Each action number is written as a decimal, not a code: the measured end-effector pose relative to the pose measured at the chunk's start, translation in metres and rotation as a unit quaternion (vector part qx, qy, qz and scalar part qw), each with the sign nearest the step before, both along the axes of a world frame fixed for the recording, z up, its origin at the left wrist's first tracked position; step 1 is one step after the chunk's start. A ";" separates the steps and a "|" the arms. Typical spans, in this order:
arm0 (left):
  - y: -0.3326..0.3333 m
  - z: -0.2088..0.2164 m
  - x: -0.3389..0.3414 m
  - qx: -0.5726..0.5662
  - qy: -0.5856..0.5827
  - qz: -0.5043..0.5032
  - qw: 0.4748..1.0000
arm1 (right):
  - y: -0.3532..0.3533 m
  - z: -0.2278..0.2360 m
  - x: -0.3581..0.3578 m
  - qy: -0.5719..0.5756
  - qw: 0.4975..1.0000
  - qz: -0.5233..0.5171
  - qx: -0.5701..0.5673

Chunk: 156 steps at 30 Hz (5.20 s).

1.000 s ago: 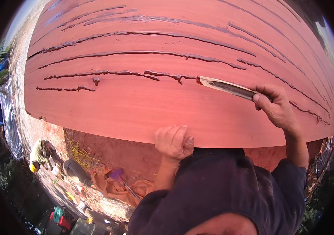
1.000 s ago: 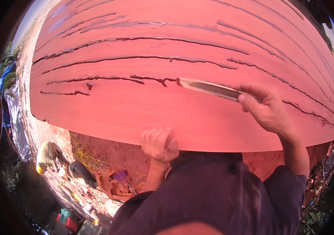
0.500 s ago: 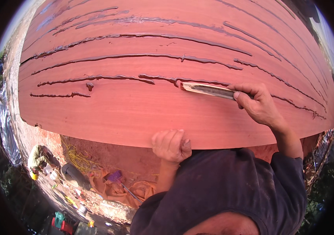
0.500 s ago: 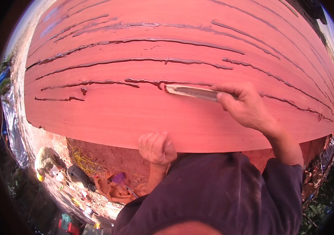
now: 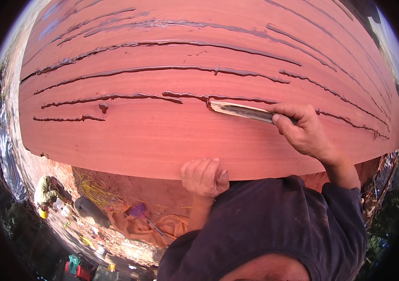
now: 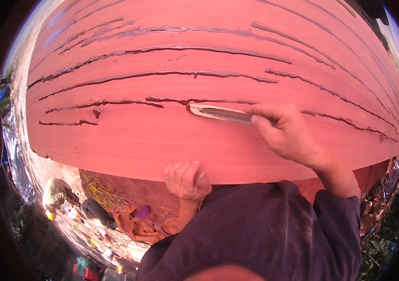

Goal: The person uses a metal scraper to remove material from a large, curved, reddish-pink surface. They work methodically across the surface, scraping off lines of material.

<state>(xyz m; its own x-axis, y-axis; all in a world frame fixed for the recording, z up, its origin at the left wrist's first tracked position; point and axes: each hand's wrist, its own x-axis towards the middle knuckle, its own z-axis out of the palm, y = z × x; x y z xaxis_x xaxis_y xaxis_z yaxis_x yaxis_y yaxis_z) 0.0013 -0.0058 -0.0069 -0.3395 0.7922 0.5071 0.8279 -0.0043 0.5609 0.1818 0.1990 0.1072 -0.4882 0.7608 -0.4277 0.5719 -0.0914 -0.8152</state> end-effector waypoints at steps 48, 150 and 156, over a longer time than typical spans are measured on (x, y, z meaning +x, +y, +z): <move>0.000 0.000 0.001 0.005 0.002 0.000 1.000 | -0.012 -0.018 -0.001 0.041 0.998 -0.027 0.044; 0.006 0.009 -0.002 0.005 -0.016 0.004 1.000 | 0.184 -0.039 -0.105 0.111 0.978 0.059 0.164; 0.011 0.009 0.000 0.011 -0.013 0.002 1.000 | 0.167 -0.024 -0.057 0.117 0.993 0.003 0.012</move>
<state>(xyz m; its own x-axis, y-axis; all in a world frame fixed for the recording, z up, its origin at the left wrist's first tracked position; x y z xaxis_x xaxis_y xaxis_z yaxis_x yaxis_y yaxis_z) 0.0014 0.0051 0.0017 -0.3554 0.7798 0.5153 0.8130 -0.0141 0.5821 0.1244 0.3657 0.0837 -0.5776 0.7655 -0.2837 0.3665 -0.0674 -0.9280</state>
